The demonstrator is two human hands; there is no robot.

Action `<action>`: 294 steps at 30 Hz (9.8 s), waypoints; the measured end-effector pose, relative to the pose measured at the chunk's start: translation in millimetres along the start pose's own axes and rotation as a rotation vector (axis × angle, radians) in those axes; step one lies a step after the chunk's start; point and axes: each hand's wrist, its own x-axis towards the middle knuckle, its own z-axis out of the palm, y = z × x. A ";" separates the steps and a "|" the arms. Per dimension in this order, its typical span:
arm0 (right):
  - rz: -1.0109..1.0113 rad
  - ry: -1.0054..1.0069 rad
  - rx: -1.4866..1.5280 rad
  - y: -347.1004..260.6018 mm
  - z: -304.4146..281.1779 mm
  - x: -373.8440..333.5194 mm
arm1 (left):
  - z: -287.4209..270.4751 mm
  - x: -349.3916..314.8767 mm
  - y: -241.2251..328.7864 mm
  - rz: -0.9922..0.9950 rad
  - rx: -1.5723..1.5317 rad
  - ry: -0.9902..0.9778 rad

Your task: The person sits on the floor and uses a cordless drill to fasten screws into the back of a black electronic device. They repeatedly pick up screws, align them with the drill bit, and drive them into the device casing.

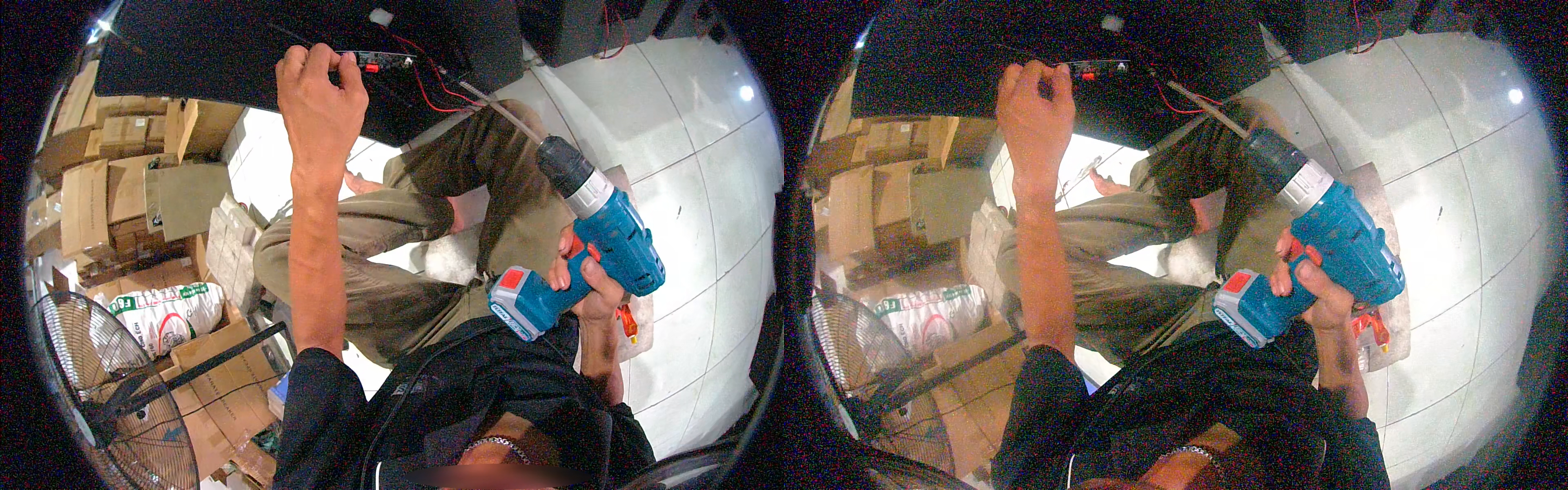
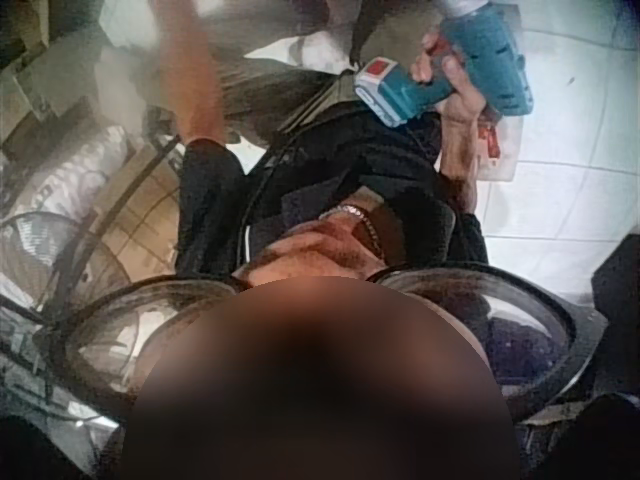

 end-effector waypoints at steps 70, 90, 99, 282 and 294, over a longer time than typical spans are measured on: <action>0.096 0.192 0.350 116.3 44.6 165.5 | 146.3 118.0 -48.6 0.290 -0.049 -0.400; 0.065 0.220 0.321 112.8 51.0 165.9 | 144.1 124.7 -53.8 0.254 -0.042 -0.403; 0.041 0.226 0.289 113.3 48.7 168.9 | 146.8 119.9 -50.9 0.233 -0.045 -0.299; -0.453 0.211 -0.826 97.1 60.0 172.7 | 200.4 57.7 -17.4 -0.441 -0.347 0.318; -0.421 0.188 -0.847 87.9 64.5 168.5 | 211.3 58.7 -13.2 -0.594 -0.807 0.460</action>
